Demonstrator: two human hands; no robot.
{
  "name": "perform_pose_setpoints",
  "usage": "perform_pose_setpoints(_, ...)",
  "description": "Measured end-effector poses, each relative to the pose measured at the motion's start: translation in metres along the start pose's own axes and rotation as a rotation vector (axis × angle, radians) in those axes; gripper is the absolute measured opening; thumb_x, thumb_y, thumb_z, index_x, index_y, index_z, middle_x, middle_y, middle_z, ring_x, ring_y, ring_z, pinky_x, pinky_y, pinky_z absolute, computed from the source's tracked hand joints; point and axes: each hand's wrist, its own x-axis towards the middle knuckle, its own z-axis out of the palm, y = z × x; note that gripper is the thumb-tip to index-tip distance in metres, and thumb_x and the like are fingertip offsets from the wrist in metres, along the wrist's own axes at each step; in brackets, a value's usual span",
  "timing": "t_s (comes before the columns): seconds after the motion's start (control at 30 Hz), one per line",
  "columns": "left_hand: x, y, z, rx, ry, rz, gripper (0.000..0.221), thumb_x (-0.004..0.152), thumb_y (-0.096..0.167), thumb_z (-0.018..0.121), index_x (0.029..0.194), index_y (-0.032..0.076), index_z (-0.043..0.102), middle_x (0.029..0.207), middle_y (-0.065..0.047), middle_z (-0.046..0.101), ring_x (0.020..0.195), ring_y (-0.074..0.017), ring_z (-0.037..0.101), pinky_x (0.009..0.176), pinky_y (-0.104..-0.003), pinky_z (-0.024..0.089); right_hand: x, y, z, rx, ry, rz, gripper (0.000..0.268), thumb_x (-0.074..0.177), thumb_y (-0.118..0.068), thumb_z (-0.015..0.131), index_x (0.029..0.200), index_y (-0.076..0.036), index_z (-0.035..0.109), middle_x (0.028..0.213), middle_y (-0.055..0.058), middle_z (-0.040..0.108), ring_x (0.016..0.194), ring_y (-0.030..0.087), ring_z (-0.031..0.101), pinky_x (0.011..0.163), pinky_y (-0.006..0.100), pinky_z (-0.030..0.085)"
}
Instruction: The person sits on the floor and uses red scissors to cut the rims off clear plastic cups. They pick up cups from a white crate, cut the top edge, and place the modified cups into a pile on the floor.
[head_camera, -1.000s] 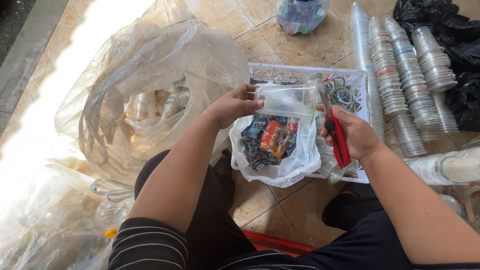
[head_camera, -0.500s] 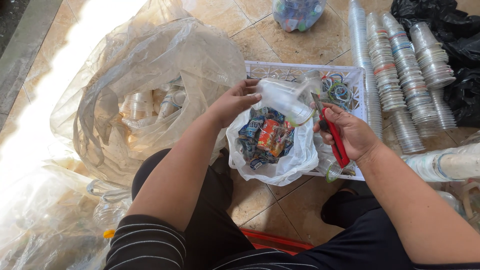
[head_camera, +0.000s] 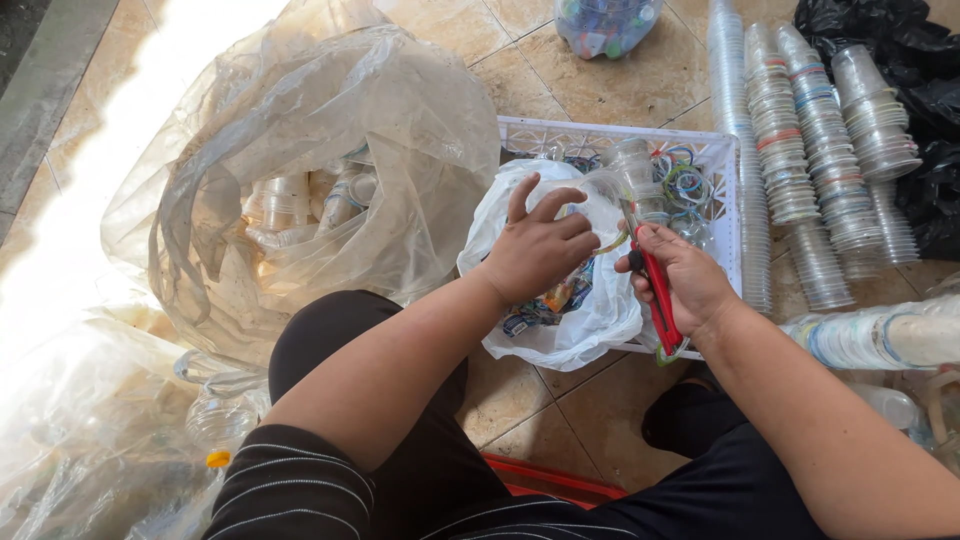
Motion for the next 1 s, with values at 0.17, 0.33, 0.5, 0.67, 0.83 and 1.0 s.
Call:
perform_pose_setpoints(0.17, 0.003, -0.006, -0.001, -0.014, -0.008, -0.116, 0.014, 0.087, 0.037, 0.077, 0.083, 0.028, 0.066, 0.082, 0.007, 0.068, 0.122, -0.0169, 0.056, 0.119, -0.061, 0.012, -0.011, -0.011, 0.009, -0.046, -0.034, -0.074, 0.029, 0.107, -0.034, 0.055, 0.132, -0.021, 0.054, 0.086, 0.024, 0.069, 0.057, 0.023, 0.058, 0.050, 0.028, 0.040)
perform_pose_setpoints(0.33, -0.003, -0.023, 0.002, -0.348, -0.088, -0.432, 0.010, 0.091, 0.038, 0.077, 0.093, 0.029, 0.072, 0.083, 0.010, 0.072, 0.112, -0.0164, 0.063, 0.116, -0.065, 0.014, -0.021, -0.020, 0.019, -0.188, -0.143, -0.253, 0.041, 0.106, -0.026, 0.053, 0.145, -0.012, 0.050, 0.087, 0.026, 0.070, 0.066, 0.027, 0.068, 0.052, 0.031, 0.052)
perform_pose_setpoints(0.5, -0.008, -0.040, 0.008, -0.699, -0.438, -0.739, 0.019, 0.099, 0.040, 0.066, 0.103, 0.024, 0.075, 0.090, 0.004, 0.078, 0.108, -0.0222, 0.070, 0.114, -0.071, 0.010, -0.021, -0.018, 0.029, -0.465, -0.240, -0.347, 0.055, 0.099, -0.016, 0.060, 0.153, -0.015, 0.048, 0.081, 0.018, 0.070, 0.050, 0.016, 0.056, 0.043, 0.021, 0.039)
perform_pose_setpoints(0.67, -0.012, -0.050, 0.013, -0.880, -0.544, -0.789, 0.024, 0.099, 0.043, 0.065, 0.105, 0.022, 0.075, 0.095, 0.002, 0.078, 0.109, -0.0230, 0.071, 0.114, -0.069, 0.021, -0.021, -0.015, 0.034, -0.563, -0.264, -0.317, 0.052, 0.101, -0.020, 0.058, 0.153, -0.019, 0.050, 0.074, 0.015, 0.070, 0.049, 0.014, 0.053, 0.044, 0.021, 0.037)
perform_pose_setpoints(0.83, -0.005, -0.049, 0.000, -1.005, -0.650, -0.806, 0.027, 0.101, 0.036, 0.063, 0.109, 0.012, 0.075, 0.102, -0.007, 0.078, 0.113, -0.0308, 0.070, 0.113, -0.065, 0.031, -0.023, -0.013, 0.034, -0.649, -0.245, -0.329, 0.045, 0.101, -0.020, 0.059, 0.147, -0.019, 0.060, 0.077, 0.014, 0.071, 0.056, 0.014, 0.054, 0.053, 0.022, 0.041)
perform_pose_setpoints(1.0, 0.000, -0.048, -0.008, -1.043, -0.699, -0.768, 0.028, 0.096, 0.034, 0.072, 0.111, 0.010, 0.074, 0.104, -0.012, 0.077, 0.114, -0.0346, 0.070, 0.110, -0.059, 0.039, -0.018, -0.009, 0.027, -0.664, -0.219, -0.346, 0.040, 0.103, -0.021, 0.059, 0.142, -0.017, 0.064, 0.075, 0.014, 0.071, 0.058, 0.014, 0.051, 0.055, 0.024, 0.042)
